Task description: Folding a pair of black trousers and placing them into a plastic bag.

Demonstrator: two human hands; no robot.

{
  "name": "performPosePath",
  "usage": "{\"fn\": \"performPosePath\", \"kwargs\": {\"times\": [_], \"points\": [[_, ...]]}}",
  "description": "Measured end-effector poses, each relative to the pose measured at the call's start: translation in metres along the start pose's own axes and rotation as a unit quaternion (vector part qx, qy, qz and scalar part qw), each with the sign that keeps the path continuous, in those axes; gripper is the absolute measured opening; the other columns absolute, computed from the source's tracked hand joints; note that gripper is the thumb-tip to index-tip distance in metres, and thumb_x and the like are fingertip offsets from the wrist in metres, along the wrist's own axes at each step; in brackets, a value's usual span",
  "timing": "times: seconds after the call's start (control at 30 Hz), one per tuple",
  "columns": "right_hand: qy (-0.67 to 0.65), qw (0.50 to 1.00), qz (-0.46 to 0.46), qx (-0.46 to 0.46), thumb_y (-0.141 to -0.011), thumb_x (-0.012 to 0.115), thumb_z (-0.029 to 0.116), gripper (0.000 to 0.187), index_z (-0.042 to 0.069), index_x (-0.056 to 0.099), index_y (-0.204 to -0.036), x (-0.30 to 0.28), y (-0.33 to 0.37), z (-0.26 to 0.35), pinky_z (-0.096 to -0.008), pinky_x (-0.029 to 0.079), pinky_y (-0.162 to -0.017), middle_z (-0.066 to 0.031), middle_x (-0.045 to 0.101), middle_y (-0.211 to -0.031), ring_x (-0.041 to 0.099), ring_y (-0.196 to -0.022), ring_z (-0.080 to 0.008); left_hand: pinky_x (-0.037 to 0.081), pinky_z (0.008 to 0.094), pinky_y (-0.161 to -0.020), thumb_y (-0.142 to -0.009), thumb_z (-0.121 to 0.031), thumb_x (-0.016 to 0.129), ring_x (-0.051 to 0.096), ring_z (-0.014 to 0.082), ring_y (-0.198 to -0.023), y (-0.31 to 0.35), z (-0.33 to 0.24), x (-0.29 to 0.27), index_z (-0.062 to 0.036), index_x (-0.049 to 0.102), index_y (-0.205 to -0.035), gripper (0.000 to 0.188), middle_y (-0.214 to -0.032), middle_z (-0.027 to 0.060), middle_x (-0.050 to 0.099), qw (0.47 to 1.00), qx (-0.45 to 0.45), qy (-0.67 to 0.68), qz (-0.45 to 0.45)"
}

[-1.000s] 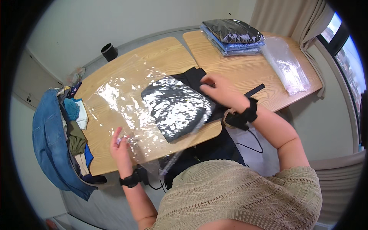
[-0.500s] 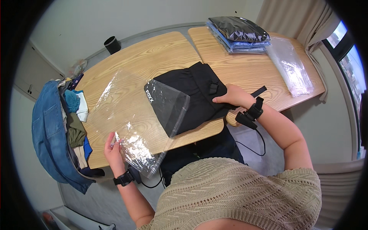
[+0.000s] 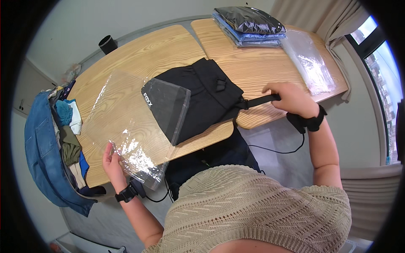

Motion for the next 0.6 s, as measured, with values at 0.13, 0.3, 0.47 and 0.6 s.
{"fn": "performPosePath", "kwargs": {"times": [0.13,0.3,0.47,0.6], "points": [[-0.249,0.964,0.029,-0.085,-0.078,0.063,0.007,0.031,0.003,0.063,-0.108,-0.021,-0.011,0.044,-0.0270,0.047,-0.068,-0.0044,0.061,-0.077,0.057,-0.072,-0.0130,0.036,0.0173,-0.055,-0.085,0.004,0.048,0.042,0.0023,-0.063,-0.001,0.001,-0.002,0.0018,0.048,-0.130,0.045,-0.114,0.0050,0.060,1.000,0.017,0.002,0.013],[-0.610,0.777,0.153,0.010,-0.097,0.048,0.027,0.038,-0.006,0.059,-0.113,0.013,-0.057,0.066,-0.0267,0.051,-0.082,-0.0135,0.064,-0.104,0.063,-0.085,-0.0162,0.040,0.0175,-0.061,-0.086,0.005,0.047,0.047,0.0026,-0.068,0.001,0.001,-0.007,0.0020,0.048,-0.130,0.045,-0.128,0.0071,0.055,1.000,0.022,0.017,0.008],[-0.836,0.542,0.066,0.062,-0.098,0.041,0.041,0.067,-0.002,0.015,-0.143,0.078,-0.112,0.048,-0.0314,0.047,-0.095,-0.0250,0.043,-0.133,0.051,-0.119,-0.0287,0.041,0.0166,-0.066,-0.086,0.006,0.046,0.050,0.0024,-0.075,0.001,0.002,-0.008,0.0013,0.048,-0.130,0.044,-0.128,0.0060,0.055,0.999,0.024,0.012,0.020],[-0.837,0.532,0.037,0.124,-0.097,0.048,0.035,0.062,-0.003,0.024,-0.141,0.101,-0.119,0.039,-0.0287,0.047,-0.092,-0.0234,0.049,-0.125,0.054,-0.113,-0.0266,0.041,0.0168,-0.065,-0.086,0.005,0.046,0.049,0.0022,-0.072,0.003,0.000,-0.006,0.0011,0.048,-0.131,0.044,-0.127,0.0056,0.055,0.999,0.023,0.015,0.018]]}}
Point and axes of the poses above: each hand's wrist, its own y-axis away from the middle knuckle, its own x-axis out of the palm, z = x × y, the point moved 7 cm from there along -y, towards the middle knuckle
